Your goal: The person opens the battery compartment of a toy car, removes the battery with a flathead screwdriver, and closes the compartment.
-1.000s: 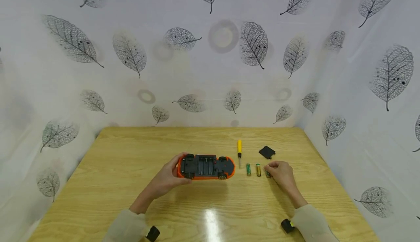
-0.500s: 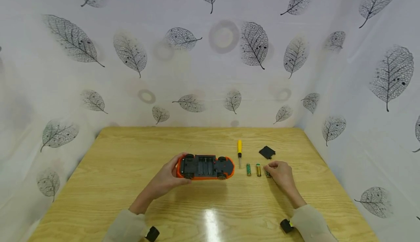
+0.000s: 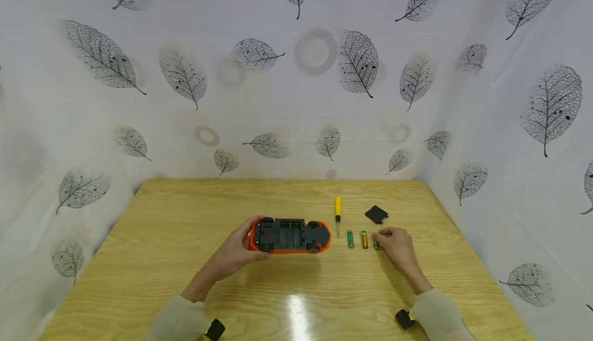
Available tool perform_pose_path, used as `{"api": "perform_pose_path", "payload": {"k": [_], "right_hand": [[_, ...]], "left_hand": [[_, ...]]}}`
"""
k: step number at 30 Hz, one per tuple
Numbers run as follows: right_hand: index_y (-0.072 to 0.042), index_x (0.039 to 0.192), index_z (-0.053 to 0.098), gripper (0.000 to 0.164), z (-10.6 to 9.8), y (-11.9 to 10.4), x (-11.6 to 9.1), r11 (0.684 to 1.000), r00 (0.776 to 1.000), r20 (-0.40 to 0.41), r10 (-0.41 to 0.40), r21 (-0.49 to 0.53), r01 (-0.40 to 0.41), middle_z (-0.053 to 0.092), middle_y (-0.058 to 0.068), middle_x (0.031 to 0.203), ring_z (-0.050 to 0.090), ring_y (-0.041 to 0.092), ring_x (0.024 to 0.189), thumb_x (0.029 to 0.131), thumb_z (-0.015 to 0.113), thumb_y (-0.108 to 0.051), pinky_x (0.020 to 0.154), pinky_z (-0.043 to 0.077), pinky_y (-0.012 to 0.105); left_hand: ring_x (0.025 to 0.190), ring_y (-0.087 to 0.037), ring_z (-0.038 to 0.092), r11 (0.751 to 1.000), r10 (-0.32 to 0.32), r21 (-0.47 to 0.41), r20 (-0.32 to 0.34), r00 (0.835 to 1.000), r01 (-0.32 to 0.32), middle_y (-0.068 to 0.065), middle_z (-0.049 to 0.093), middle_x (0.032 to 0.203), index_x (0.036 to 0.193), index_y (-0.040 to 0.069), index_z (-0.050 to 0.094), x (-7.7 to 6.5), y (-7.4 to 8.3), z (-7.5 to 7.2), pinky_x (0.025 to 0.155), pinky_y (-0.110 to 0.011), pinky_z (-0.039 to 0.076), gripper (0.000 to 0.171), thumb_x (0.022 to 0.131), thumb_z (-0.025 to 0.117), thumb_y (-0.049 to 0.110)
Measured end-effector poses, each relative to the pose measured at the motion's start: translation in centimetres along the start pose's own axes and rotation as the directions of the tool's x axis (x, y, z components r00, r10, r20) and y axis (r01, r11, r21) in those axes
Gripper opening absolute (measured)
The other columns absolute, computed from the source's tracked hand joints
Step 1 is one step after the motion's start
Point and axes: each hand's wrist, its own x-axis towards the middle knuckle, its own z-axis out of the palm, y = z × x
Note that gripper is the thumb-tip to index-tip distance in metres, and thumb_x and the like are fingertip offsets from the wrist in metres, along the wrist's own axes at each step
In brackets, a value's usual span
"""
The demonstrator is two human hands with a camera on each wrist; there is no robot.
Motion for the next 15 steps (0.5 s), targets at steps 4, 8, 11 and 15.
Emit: {"api": "perform_pose_path", "payload": {"k": [4, 8, 11, 15], "right_hand": [[0.012, 0.11, 0.073, 0.035, -0.1, -0.26, -0.14, 1.0, 1.0, 0.004, 0.008, 0.015, -0.008, 0.075, 0.018, 0.088, 0.068, 0.02, 0.068, 0.095, 0.076, -0.02, 0.056, 0.053, 0.03], [0.012, 0.111, 0.072, 0.037, -0.13, -0.34, -0.22, 1.0, 1.0, 0.004, 0.016, 0.02, -0.016, 0.075, 0.019, 0.09, 0.068, 0.021, 0.07, 0.096, 0.075, -0.021, 0.056, 0.053, 0.029], [0.011, 0.112, 0.073, 0.037, -0.1, -0.3, -0.21, 0.999, 1.0, 0.002, 0.025, 0.021, -0.025, 0.075, 0.018, 0.091, 0.067, 0.02, 0.069, 0.097, 0.075, -0.022, 0.056, 0.052, 0.028], [0.011, 0.113, 0.073, 0.037, -0.11, -0.25, -0.16, 0.999, 1.0, 0.005, 0.029, 0.022, -0.029, 0.075, 0.016, 0.09, 0.065, 0.017, 0.066, 0.097, 0.075, -0.023, 0.054, 0.05, 0.028]], "left_hand": [[0.124, -0.035, 0.061, 1.0, 0.001, 0.01, -0.006, 1.0, -0.001, -0.033, 0.032, 0.154, 0.16, -0.002, 0.022, -0.03, 0.01, 0.02, 0.091, -0.034, 0.059, 0.091, 0.088, 0.077, -0.006], [0.125, -0.037, 0.06, 1.0, 0.0, 0.008, -0.007, 1.0, 0.0, -0.033, 0.032, 0.155, 0.16, -0.001, 0.023, -0.04, 0.0, 0.03, 0.092, -0.034, 0.059, 0.09, 0.088, 0.077, -0.006], [0.126, -0.037, 0.06, 1.0, -0.001, 0.004, -0.005, 1.0, 0.001, -0.033, 0.031, 0.155, 0.16, 0.0, 0.023, -0.05, -0.04, 0.03, 0.092, -0.034, 0.058, 0.089, 0.088, 0.077, -0.006], [0.125, -0.037, 0.06, 1.0, -0.002, 0.009, -0.002, 1.0, 0.002, -0.033, 0.031, 0.155, 0.16, -0.001, 0.023, -0.07, -0.04, 0.01, 0.092, -0.034, 0.059, 0.09, 0.088, 0.077, -0.006]]}}
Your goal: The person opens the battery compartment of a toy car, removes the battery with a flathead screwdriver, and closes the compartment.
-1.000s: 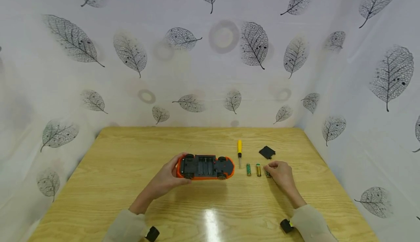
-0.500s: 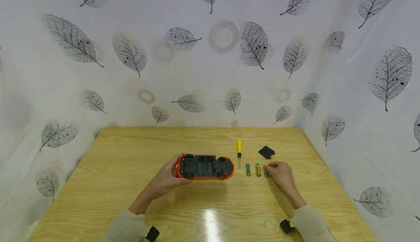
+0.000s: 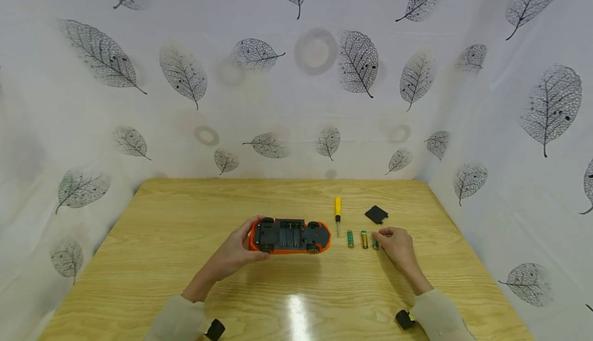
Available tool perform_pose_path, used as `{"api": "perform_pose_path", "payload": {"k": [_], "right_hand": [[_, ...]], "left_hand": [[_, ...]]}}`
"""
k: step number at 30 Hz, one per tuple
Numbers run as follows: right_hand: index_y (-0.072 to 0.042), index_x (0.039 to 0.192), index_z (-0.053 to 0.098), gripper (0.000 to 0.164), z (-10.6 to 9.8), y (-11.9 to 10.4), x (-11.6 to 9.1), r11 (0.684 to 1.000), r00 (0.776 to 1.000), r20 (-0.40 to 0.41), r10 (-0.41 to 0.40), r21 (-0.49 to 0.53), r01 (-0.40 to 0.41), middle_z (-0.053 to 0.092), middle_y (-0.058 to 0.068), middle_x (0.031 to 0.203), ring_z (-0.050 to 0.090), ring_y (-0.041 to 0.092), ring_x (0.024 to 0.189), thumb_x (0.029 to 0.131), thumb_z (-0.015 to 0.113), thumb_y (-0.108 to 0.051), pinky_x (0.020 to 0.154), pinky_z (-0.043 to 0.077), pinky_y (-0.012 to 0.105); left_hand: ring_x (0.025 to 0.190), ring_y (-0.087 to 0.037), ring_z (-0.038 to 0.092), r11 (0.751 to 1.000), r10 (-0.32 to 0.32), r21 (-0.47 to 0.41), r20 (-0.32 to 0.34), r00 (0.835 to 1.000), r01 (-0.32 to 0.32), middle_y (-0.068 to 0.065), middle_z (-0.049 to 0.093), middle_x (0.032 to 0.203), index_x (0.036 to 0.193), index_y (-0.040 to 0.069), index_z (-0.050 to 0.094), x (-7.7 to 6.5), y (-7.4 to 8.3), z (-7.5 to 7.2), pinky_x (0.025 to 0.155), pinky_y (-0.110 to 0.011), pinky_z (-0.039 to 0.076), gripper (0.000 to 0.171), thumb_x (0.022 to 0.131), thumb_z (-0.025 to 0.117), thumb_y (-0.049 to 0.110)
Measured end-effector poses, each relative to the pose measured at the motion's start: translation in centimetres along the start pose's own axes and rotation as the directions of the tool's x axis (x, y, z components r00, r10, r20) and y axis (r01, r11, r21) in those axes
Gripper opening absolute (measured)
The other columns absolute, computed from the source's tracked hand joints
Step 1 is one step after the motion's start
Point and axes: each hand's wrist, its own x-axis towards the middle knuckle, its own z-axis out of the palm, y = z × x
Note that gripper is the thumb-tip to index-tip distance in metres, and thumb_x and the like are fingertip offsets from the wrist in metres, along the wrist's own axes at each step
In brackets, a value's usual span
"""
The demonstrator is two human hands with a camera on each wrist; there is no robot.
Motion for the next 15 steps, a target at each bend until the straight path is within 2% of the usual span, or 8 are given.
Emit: {"api": "perform_pose_path", "payload": {"k": [6, 10, 15], "right_hand": [[0.01, 0.113, 0.072, 0.036, -0.2, -0.2, -0.1, 0.999, 1.0, 0.019, 0.006, 0.033, -0.006, 0.074, 0.011, 0.085, 0.061, 0.017, 0.063, 0.099, 0.072, -0.023, 0.052, 0.047, 0.028], [0.01, 0.116, 0.071, 0.034, -0.5, -0.2, -0.1, 0.992, 0.998, 0.054, 0.02, 0.12, -0.026, 0.072, 0.011, 0.084, 0.063, 0.017, 0.067, 0.101, 0.069, -0.021, 0.054, 0.049, 0.026], [0.013, 0.126, 0.064, 0.038, -1.0, 0.0, 0.1, 0.971, 0.995, 0.088, 0.04, 0.233, -0.059, 0.07, 0.017, 0.095, 0.065, 0.018, 0.073, 0.104, 0.066, -0.018, 0.058, 0.054, 0.025]], "left_hand": [[0.125, -0.037, 0.06, 1.0, -0.002, 0.009, -0.005, 1.0, 0.002, -0.033, 0.032, 0.155, 0.159, -0.001, 0.023, 0.0, 0.1, 0.0, 0.092, -0.034, 0.058, 0.089, 0.088, 0.077, -0.005], [0.125, -0.038, 0.06, 1.0, -0.003, 0.006, -0.007, 1.0, 0.003, -0.033, 0.031, 0.155, 0.159, -0.002, 0.024, 0.0, 0.1, 0.0, 0.093, -0.035, 0.058, 0.089, 0.088, 0.077, -0.005], [0.126, -0.038, 0.06, 1.0, -0.002, 0.007, -0.008, 1.0, 0.003, -0.032, 0.032, 0.155, 0.159, 0.0, 0.026, 0.0, 0.0, 0.1, 0.093, -0.035, 0.058, 0.088, 0.088, 0.077, -0.006]]}}
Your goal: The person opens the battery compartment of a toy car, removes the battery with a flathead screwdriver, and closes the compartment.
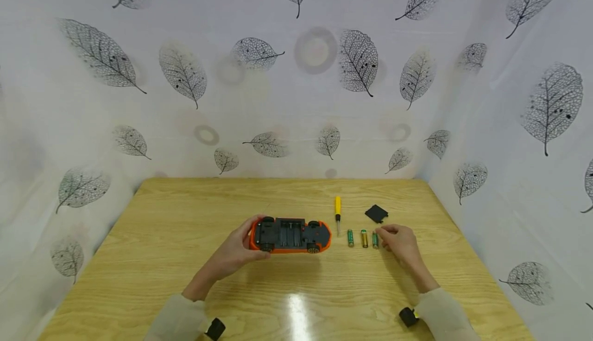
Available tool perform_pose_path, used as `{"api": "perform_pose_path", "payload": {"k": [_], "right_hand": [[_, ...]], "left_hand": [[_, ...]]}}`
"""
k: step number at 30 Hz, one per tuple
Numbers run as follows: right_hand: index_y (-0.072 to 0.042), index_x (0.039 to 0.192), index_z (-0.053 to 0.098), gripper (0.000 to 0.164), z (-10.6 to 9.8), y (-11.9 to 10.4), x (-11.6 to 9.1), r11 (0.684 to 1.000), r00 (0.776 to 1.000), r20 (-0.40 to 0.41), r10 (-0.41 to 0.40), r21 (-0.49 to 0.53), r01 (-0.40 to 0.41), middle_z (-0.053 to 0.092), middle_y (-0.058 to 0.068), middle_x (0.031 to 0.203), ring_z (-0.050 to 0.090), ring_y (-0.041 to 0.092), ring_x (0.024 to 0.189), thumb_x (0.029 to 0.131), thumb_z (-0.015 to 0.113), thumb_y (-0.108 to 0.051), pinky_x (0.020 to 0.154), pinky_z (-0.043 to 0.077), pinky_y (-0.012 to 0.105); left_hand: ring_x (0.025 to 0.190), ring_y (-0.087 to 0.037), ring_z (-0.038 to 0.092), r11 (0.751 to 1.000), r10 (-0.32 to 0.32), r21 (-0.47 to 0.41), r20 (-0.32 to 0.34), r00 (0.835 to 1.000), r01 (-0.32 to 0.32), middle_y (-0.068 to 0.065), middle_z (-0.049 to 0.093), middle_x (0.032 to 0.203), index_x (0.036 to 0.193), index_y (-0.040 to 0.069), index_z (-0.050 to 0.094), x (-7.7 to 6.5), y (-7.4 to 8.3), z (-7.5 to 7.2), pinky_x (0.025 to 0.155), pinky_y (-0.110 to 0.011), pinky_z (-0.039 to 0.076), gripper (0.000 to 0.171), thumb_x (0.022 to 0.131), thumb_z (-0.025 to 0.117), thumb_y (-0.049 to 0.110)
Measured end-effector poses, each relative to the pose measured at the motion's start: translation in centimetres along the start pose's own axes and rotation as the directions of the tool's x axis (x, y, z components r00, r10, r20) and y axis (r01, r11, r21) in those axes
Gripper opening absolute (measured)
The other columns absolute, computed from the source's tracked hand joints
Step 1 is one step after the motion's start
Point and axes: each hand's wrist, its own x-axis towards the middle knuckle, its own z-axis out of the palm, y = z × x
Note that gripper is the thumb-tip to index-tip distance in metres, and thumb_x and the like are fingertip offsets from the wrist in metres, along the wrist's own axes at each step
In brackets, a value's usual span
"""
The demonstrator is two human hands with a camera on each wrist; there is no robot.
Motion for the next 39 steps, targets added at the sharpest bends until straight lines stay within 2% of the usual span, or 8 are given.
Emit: {"api": "perform_pose_path", "payload": {"k": [3, 9, 16, 22, 29, 32, 39], "right_hand": [[0.013, 0.132, 0.06, 0.042, -0.5, 0.0, 0.3, 1.0, 1.0, -0.011, -0.004, 0.006, 0.004, 0.068, 0.019, 0.099, 0.064, 0.019, 0.073, 0.104, 0.065, -0.018, 0.058, 0.056, 0.026], [0.011, 0.138, 0.057, 0.048, -1.4, 0.0, 1.0, 0.994, 0.998, -0.045, -0.051, -0.096, 0.047, 0.064, 0.022, 0.113, 0.063, 0.022, 0.078, 0.104, 0.065, -0.022, 0.056, 0.053, 0.027], [0.011, 0.144, 0.051, 0.055, -2.1, 0.3, 2.2, 0.986, 0.996, -0.036, -0.078, -0.152, 0.072, 0.058, 0.028, 0.13, 0.06, 0.037, 0.108, 0.104, 0.065, -0.025, 0.067, 0.054, 0.026], [0.011, 0.151, 0.042, 0.065, -2.2, 1.0, 3.3, 0.978, 0.994, 0.012, -0.104, -0.183, 0.105, 0.05, 0.033, 0.142, 0.054, 0.043, 0.121, 0.104, 0.064, -0.028, 0.084, 0.056, 0.044], [0.017, 0.149, 0.037, 0.071, -2.1, 1.7, 5.1, 0.963, 0.992, 0.052, -0.119, -0.238, 0.128, 0.042, 0.04, 0.147, 0.046, 0.055, 0.131, 0.103, 0.067, -0.027, 0.102, 0.047, 0.062], [0.02, 0.148, 0.037, 0.074, -2.0, 2.0, 5.8, 0.947, 0.988, 0.076, -0.132, -0.286, 0.149, 0.041, 0.043, 0.147, 0.041, 0.057, 0.134, 0.101, 0.07, -0.028, 0.106, 0.043, 0.065], [0.022, 0.143, 0.042, 0.078, -1.7, 2.4, 6.8, 0.898, 0.98, 0.088, -0.178, -0.391, 0.199, 0.047, 0.043, 0.142, 0.041, 0.06, 0.131, 0.097, 0.074, -0.033, 0.105, 0.042, 0.066]], "left_hand": [[0.126, -0.038, 0.059, 1.0, -0.003, -0.005, 0.003, 1.0, 0.003, -0.032, 0.032, 0.155, 0.159, 0.001, 0.026, 0.0, 0.0, 0.0, 0.093, -0.035, 0.058, 0.088, 0.088, 0.077, -0.006], [0.125, -0.037, 0.061, 1.0, -0.013, -0.014, 0.006, 1.0, 0.013, -0.033, 0.031, 0.155, 0.16, 0.0, 0.023, 0.1, 0.1, 0.1, 0.092, -0.035, 0.059, 0.09, 0.088, 0.077, -0.006], [0.125, -0.038, 0.061, 1.0, -0.013, -0.008, 0.001, 1.0, 0.013, -0.033, 0.032, 0.155, 0.159, 0.001, 0.025, 0.1, 0.1, 0.1, 0.092, -0.036, 0.059, 0.089, 0.088, 0.077, -0.006], [0.126, -0.038, 0.06, 1.0, -0.014, -0.019, 0.0, 1.0, 0.014, -0.033, 0.031, 0.156, 0.16, 0.0, 0.024, 0.0, 0.0, 0.1, 0.093, -0.035, 0.058, 0.09, 0.088, 0.077, -0.006], [0.125, -0.039, 0.06, 1.0, -0.013, 0.0, -0.007, 1.0, 0.013, -0.033, 0.032, 0.155, 0.16, 0.0, 0.024, 0.0, -0.1, 0.1, 0.092, -0.034, 0.058, 0.089, 0.088, 0.078, -0.005], [0.124, -0.037, 0.061, 1.0, -0.019, -0.004, -0.008, 1.0, 0.019, -0.033, 0.033, 0.154, 0.159, 0.0, 0.024, 0.0, -0.2, 0.1, 0.092, -0.034, 0.059, 0.089, 0.088, 0.077, -0.006], [0.123, -0.036, 0.062, 1.0, -0.017, -0.016, -0.001, 1.0, 0.017, -0.033, 0.032, 0.154, 0.159, 0.0, 0.024, 0.2, -0.3, 0.1, 0.091, -0.035, 0.059, 0.089, 0.088, 0.077, -0.006]]}}
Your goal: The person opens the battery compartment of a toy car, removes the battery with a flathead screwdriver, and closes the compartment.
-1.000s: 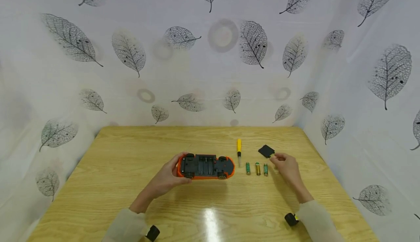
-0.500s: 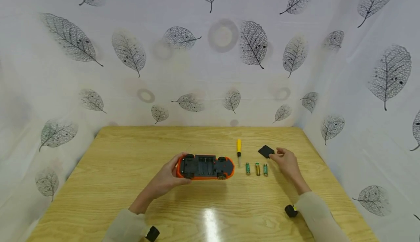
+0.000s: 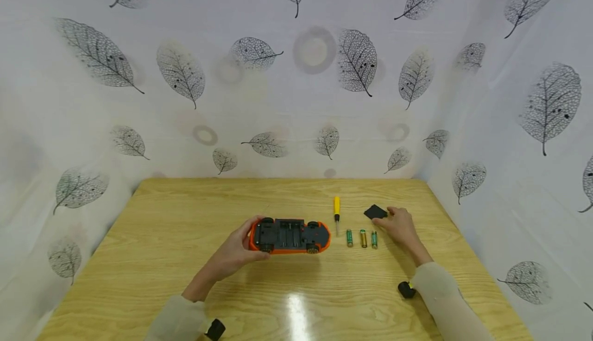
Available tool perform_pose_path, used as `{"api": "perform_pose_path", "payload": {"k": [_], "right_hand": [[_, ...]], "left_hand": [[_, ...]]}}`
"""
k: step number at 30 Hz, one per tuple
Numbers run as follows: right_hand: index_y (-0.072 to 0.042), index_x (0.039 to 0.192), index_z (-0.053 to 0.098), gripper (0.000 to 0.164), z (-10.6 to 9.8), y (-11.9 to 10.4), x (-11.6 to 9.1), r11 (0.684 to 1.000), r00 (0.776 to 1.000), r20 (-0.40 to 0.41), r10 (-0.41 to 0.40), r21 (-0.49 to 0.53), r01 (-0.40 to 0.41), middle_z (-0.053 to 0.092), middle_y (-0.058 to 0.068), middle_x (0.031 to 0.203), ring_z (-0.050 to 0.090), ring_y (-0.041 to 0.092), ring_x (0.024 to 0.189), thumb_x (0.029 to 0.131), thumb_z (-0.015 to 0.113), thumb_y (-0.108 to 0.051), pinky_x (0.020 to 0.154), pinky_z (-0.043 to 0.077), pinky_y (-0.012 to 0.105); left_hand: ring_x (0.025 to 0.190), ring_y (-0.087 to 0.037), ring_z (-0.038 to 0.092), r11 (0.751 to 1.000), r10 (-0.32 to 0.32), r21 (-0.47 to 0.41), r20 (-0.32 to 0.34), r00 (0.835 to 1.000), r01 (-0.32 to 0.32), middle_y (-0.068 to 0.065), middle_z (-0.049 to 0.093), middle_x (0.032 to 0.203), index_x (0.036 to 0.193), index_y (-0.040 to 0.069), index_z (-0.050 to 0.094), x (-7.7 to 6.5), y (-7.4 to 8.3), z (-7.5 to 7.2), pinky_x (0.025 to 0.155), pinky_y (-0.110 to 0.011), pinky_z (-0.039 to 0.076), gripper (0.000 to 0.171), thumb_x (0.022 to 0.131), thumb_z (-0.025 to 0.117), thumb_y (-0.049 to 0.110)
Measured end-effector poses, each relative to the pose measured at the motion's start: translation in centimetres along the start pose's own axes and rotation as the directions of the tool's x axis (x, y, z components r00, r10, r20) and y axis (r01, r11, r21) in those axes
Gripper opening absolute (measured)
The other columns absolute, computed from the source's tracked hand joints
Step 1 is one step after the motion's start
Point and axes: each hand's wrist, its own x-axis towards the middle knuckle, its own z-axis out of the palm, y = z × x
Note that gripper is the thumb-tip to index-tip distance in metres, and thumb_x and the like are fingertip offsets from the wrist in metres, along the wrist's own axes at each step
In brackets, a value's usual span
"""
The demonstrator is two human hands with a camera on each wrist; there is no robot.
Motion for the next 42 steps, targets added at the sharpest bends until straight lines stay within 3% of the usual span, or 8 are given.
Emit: {"api": "perform_pose_path", "payload": {"k": [15, 24, 27, 36, 42], "right_hand": [[0.023, 0.136, 0.05, 0.076, 0.1, -0.6, 0.2, 0.997, 0.999, -0.016, -0.033, -0.067, 0.032, 0.047, 0.047, 0.133, 0.042, 0.061, 0.124, 0.092, 0.08, -0.031, 0.106, 0.035, 0.069], [0.022, 0.128, 0.058, 0.063, 0.3, -0.6, 0.3, 0.991, 0.993, -0.042, -0.109, -0.081, 0.106, 0.06, 0.043, 0.121, 0.06, 0.053, 0.104, 0.091, 0.08, -0.025, 0.088, 0.052, 0.06], [0.023, 0.13, 0.056, 0.063, 0.2, -0.7, 0.3, 0.994, 0.995, -0.016, -0.097, -0.06, 0.095, 0.058, 0.043, 0.122, 0.06, 0.052, 0.104, 0.093, 0.079, -0.023, 0.087, 0.052, 0.059], [0.021, 0.141, 0.045, 0.07, -0.5, -1.3, -0.1, 0.999, 0.999, 0.036, -0.039, -0.018, 0.04, 0.048, 0.044, 0.138, 0.047, 0.059, 0.126, 0.097, 0.073, -0.026, 0.103, 0.044, 0.066], [0.019, 0.144, 0.044, 0.071, -0.9, -1.9, -0.8, 0.999, 0.999, -0.006, -0.05, 0.022, 0.05, 0.049, 0.041, 0.136, 0.057, 0.051, 0.112, 0.097, 0.073, -0.025, 0.09, 0.052, 0.06]], "left_hand": [[0.128, -0.041, 0.058, 1.0, 0.003, -0.022, 0.011, 1.0, -0.003, -0.034, 0.03, 0.156, 0.16, -0.001, 0.021, 0.2, -0.2, 0.1, 0.093, -0.035, 0.058, 0.091, 0.088, 0.076, -0.007], [0.125, -0.039, 0.06, 1.0, -0.01, -0.009, 0.007, 1.0, 0.01, -0.035, 0.032, 0.154, 0.16, 0.0, 0.022, 0.1, -0.2, 0.1, 0.092, -0.035, 0.059, 0.092, 0.087, 0.077, -0.006], [0.126, -0.039, 0.06, 1.0, -0.005, -0.009, 0.007, 1.0, 0.005, -0.034, 0.032, 0.154, 0.16, 0.001, 0.023, 0.2, -0.2, 0.1, 0.092, -0.035, 0.059, 0.091, 0.088, 0.077, -0.005], [0.126, -0.039, 0.06, 1.0, -0.003, 0.004, 0.0, 1.0, 0.003, -0.034, 0.032, 0.154, 0.16, 0.001, 0.023, 0.1, -0.2, 0.0, 0.092, -0.034, 0.058, 0.09, 0.088, 0.077, -0.005], [0.126, -0.038, 0.06, 1.0, -0.012, -0.008, 0.001, 1.0, 0.012, -0.034, 0.031, 0.155, 0.161, 0.001, 0.022, 0.1, -0.1, 0.1, 0.092, -0.034, 0.059, 0.092, 0.088, 0.077, -0.006]]}}
